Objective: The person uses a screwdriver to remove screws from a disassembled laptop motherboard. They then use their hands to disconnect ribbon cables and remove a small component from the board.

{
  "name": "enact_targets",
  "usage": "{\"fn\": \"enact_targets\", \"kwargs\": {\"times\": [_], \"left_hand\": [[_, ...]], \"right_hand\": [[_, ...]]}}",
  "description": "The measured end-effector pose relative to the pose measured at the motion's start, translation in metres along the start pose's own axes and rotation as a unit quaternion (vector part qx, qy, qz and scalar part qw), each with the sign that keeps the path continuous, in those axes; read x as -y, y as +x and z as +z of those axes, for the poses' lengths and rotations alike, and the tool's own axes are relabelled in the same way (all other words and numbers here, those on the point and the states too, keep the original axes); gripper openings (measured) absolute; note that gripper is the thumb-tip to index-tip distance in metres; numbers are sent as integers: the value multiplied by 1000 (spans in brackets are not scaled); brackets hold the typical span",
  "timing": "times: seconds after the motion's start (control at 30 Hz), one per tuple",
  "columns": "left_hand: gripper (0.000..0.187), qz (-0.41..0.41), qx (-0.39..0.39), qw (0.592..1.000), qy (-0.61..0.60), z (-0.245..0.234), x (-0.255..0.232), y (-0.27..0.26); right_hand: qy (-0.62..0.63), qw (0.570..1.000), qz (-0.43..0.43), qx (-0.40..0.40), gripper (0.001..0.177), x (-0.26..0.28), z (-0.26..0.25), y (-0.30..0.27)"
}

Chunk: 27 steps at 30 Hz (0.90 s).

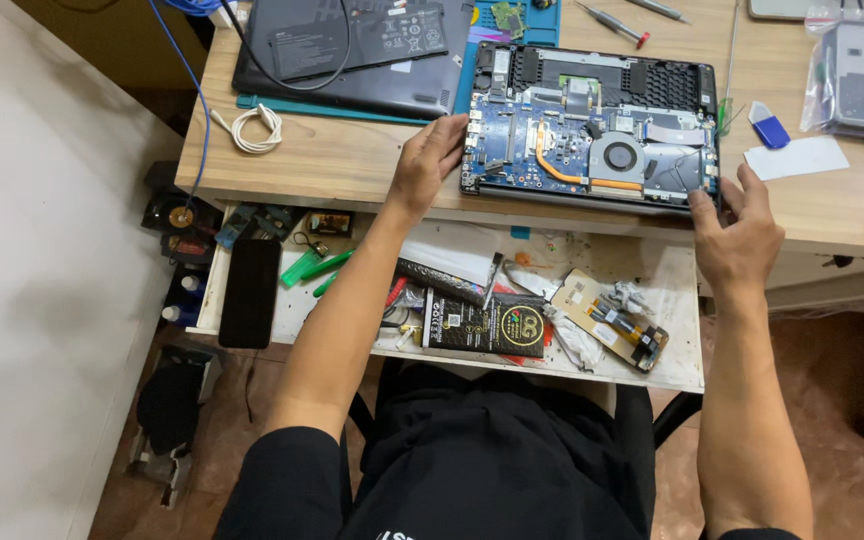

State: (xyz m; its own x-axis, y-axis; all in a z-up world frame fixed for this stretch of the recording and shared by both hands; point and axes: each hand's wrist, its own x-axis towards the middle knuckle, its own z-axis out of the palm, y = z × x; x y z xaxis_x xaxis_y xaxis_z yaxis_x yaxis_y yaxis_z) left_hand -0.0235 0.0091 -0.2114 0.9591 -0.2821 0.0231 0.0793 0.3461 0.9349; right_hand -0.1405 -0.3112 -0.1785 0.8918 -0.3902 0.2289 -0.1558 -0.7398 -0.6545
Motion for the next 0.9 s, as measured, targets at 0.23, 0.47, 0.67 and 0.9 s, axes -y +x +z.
{"fn": "enact_targets", "kwargs": {"times": [0.23,0.47,0.67,0.9], "left_hand": [[64,-1,2,1000,-9,-2,0,-1],[57,-24,-20,999,-18,5,-8,-2],[16,75,4,912,402,3,-19,-5],[14,84,36,927,364,-2,-23,-9]], "right_hand": [[-9,999,-21,-37,53,-10,8,4],[-46,993,-92,-64,47,-20,14,2],[0,997,-67,-39,44,-10,12,-1],[1,989,-110,-95,35,-18,27,1]]}}
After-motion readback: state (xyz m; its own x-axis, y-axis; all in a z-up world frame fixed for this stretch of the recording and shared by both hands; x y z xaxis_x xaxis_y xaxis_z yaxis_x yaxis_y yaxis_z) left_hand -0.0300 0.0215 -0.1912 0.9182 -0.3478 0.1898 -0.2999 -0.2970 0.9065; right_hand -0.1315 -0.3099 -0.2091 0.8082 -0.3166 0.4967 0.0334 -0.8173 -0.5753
